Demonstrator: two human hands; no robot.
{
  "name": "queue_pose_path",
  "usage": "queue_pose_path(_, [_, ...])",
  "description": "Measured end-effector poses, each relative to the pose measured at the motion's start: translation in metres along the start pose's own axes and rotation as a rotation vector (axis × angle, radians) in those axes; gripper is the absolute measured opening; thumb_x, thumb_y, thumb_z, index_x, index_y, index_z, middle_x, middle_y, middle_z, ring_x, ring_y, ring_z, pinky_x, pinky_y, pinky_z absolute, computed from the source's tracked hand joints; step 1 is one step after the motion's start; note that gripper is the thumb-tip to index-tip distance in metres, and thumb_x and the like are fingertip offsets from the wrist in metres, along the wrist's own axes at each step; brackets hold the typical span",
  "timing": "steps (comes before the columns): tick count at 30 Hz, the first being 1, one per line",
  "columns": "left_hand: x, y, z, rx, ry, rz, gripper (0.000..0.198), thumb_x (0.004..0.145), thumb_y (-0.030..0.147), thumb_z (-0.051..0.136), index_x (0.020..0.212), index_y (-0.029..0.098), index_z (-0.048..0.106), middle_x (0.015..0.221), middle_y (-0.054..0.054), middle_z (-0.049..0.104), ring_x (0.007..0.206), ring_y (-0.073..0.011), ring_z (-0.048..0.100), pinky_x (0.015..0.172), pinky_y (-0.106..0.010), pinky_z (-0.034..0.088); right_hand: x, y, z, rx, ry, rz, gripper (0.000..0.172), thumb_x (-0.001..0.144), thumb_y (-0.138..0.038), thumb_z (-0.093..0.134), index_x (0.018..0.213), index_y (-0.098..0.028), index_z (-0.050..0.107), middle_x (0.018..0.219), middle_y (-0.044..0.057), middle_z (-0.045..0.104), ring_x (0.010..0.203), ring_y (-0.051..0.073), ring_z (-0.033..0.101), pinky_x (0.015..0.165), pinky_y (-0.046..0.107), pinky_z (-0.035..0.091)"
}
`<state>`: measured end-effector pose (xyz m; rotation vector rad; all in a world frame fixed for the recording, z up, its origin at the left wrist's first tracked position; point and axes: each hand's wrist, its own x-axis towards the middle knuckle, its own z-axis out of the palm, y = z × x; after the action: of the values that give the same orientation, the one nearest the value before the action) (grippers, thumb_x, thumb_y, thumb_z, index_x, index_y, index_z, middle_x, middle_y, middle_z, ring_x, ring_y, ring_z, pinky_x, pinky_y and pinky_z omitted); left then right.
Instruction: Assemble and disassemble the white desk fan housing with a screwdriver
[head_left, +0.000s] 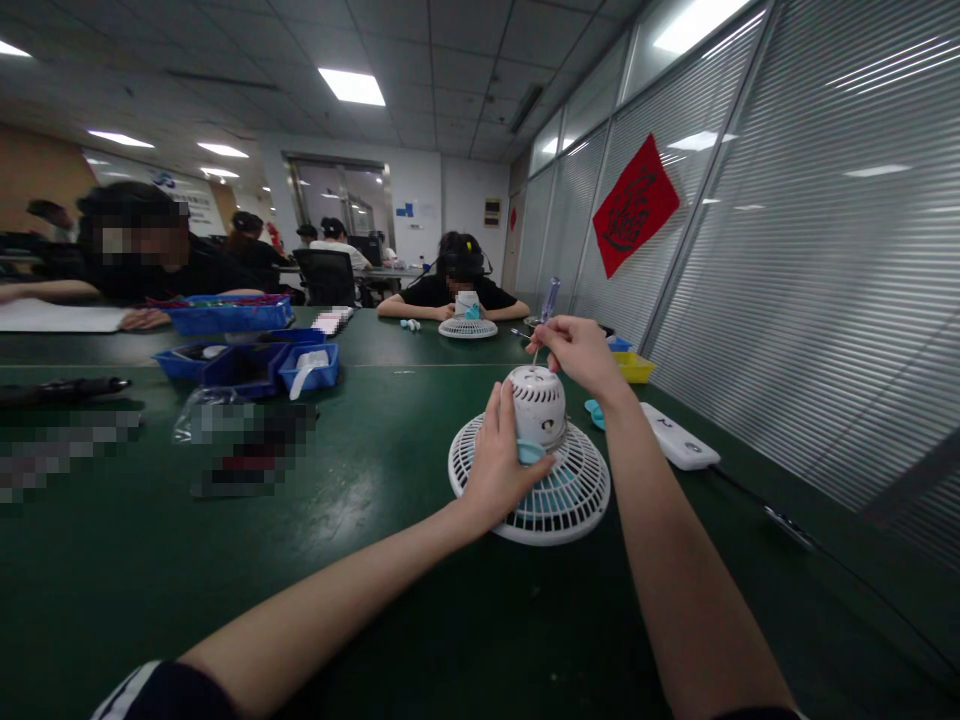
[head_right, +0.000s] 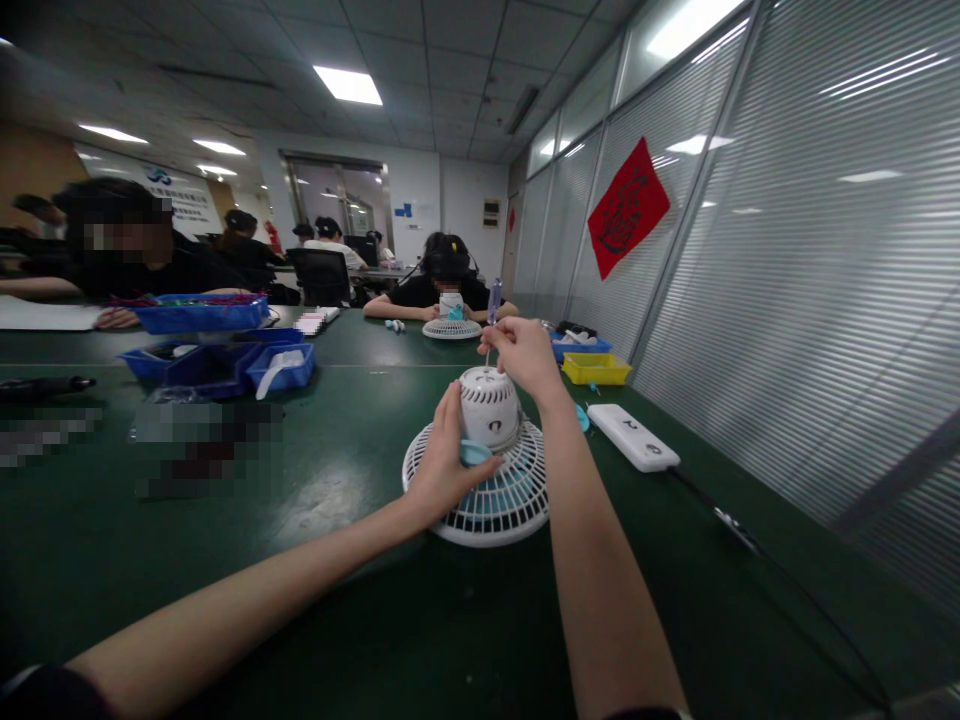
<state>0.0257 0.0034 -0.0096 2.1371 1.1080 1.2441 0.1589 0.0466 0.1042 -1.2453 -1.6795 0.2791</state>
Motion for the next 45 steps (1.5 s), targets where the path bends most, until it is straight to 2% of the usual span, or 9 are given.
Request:
queue_pose_path(5, [-0.0002, 0.0008, -0.0006, -0.002, -0.006, -0.013, 0.104, 0.071, 0.025, 0.071, 0.147, 0.027, -0.001, 0.157, -0.014, 0.007, 0.144, -0.0320, 0.012, 0.116, -0.054, 0.019, -0.0006, -0.0014, -0.0004, -0.020, 0.004, -0.009, 0.025, 0.087, -0.025, 0.047, 0.072, -0.013, 0.063, 0.079, 0.008, 0.071, 0.039, 0.006, 0.047, 0.046, 0.023, 0.040])
queue_pose_path(11, [-0.0002, 0.0013, -0.0008, -0.021, 0.009, 0.011, 0.104, 0.069, 0.024, 0.071, 0.147, 0.027, 0.001, 0.156, -0.015, 0.009, 0.144, -0.0338, 0.013, 0.115, -0.057, 0.020, -0.0046, -0.0067, -0.0022, -0.140, 0.054, -0.027, 0.024, 0.085, -0.028, 0.053, 0.067, -0.015, 0.062, 0.070, 0.005, 0.068, 0.042, 0.008, 0.051, 0.053, 0.026, 0.042])
queue_pose_path(17, [-0.0002, 0.0002, 0.0005, -0.044, 0.020, 0.018, 0.105, 0.069, 0.023, 0.071, 0.146, 0.030, 0.001, 0.157, -0.013, 0.008, 0.143, -0.0352, 0.014, 0.114, -0.060, 0.020, -0.0030, -0.0018, -0.0007, -0.068, 0.072, -0.003, 0.019, 0.081, -0.033, 0.059, 0.073, -0.016, 0.058, 0.071, 0.005, 0.068, 0.040, 0.008, 0.047, 0.043, 0.024, 0.038])
queue_pose_path(24, [0.0006, -0.0010, 0.0006, -0.026, 0.014, 0.034, 0.104, 0.069, 0.024, 0.071, 0.147, 0.026, 0.001, 0.156, -0.016, 0.009, 0.144, -0.0341, 0.012, 0.115, -0.057, 0.019, -0.0004, -0.0026, 0.0008, -0.010, 0.036, 0.024, 0.017, 0.083, -0.022, 0.054, 0.068, -0.015, 0.056, 0.074, 0.006, 0.069, 0.038, 0.005, 0.045, 0.044, 0.023, 0.038])
queue_pose_path(29, [0.0007, -0.0010, 0.0007, -0.032, 0.020, 0.037, 0.104, 0.069, 0.023, 0.071, 0.146, 0.027, 0.001, 0.156, -0.015, 0.010, 0.143, -0.0350, 0.013, 0.114, -0.057, 0.019, -0.0006, -0.0051, 0.0010, 0.015, 0.000, 0.017, 0.018, 0.085, -0.019, 0.048, 0.074, -0.013, 0.060, 0.079, 0.008, 0.071, 0.038, 0.005, 0.046, 0.044, 0.023, 0.038])
queue_pose_path(33, [0.0005, 0.0007, 0.0001, -0.028, 0.012, 0.021, 0.104, 0.070, 0.024, 0.071, 0.146, 0.029, 0.000, 0.156, -0.015, 0.009, 0.144, -0.0348, 0.013, 0.114, -0.058, 0.020, -0.0016, -0.0053, 0.0008, -0.053, 0.028, 0.014, 0.018, 0.086, -0.023, 0.048, 0.075, -0.014, 0.060, 0.081, 0.007, 0.071, 0.040, 0.006, 0.048, 0.045, 0.023, 0.040])
queue_pose_path(38, [0.0000, 0.0023, -0.0008, -0.034, 0.008, 0.002, 0.103, 0.070, 0.024, 0.071, 0.147, 0.028, 0.002, 0.156, -0.014, 0.009, 0.144, -0.0336, 0.013, 0.115, -0.056, 0.019, -0.0021, -0.0031, -0.0005, -0.159, 0.100, -0.031, 0.019, 0.083, -0.027, 0.054, 0.067, -0.017, 0.056, 0.075, 0.005, 0.068, 0.045, 0.009, 0.052, 0.048, 0.024, 0.043])
queue_pose_path(45, [0.0002, -0.0004, 0.0004, -0.033, 0.014, 0.024, 0.103, 0.070, 0.024, 0.070, 0.147, 0.028, 0.001, 0.156, -0.015, 0.008, 0.144, -0.0342, 0.013, 0.114, -0.057, 0.019, -0.0010, 0.0017, 0.0008, -0.028, 0.105, 0.008, 0.016, 0.080, -0.032, 0.061, 0.074, -0.017, 0.055, 0.069, 0.004, 0.067, 0.043, 0.008, 0.050, 0.041, 0.021, 0.037])
